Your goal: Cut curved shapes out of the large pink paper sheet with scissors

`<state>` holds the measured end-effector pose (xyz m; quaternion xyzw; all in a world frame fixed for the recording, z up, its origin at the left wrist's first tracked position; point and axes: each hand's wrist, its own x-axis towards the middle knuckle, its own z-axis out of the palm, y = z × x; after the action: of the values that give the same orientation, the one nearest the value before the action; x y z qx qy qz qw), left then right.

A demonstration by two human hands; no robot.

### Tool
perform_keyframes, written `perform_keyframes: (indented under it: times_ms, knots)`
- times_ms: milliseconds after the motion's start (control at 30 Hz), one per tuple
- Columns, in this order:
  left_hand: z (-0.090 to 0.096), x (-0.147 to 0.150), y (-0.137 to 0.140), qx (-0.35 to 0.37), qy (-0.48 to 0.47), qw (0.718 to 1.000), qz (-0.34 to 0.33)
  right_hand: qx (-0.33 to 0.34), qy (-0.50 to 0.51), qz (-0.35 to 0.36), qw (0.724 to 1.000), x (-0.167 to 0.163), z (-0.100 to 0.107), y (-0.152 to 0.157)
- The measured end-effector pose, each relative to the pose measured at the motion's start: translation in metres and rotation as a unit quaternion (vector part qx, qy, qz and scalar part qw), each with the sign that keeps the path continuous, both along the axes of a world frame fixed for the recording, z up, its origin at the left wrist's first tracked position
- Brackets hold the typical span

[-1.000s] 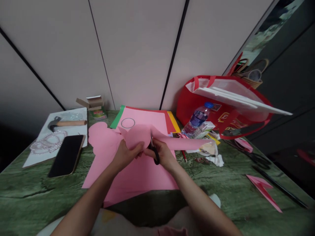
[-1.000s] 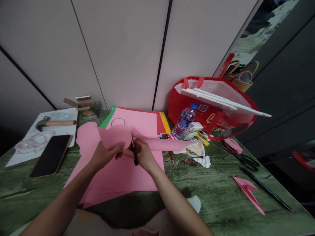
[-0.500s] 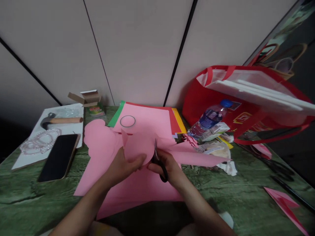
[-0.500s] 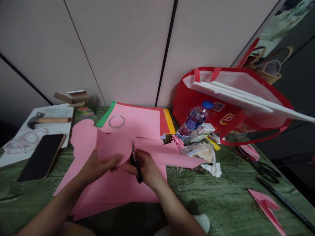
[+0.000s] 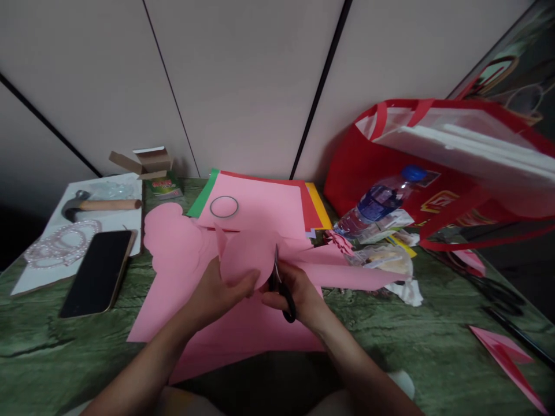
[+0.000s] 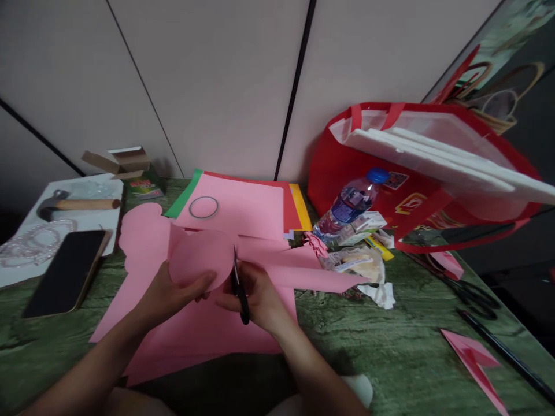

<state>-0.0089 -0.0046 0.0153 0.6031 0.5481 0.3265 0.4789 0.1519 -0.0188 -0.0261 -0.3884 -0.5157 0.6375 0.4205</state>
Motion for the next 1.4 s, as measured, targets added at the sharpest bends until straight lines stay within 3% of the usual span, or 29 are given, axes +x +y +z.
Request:
perform_keyframes:
  times_ms: [967, 1400]
  knots:
    - [-0.0027, 0.002, 0.0, 0.021, 0.034, 0.998, 0.045, 0.021, -0.028, -0.017, 0.999, 0.0006, -0.0053, 0.001]
    - [-0.0051, 0.0034, -0.0003, 0.015, 0.006, 1.0, 0.023, 0.012, -0.045, -0.004, 0.999, 0.003, -0.0082, 0.0037]
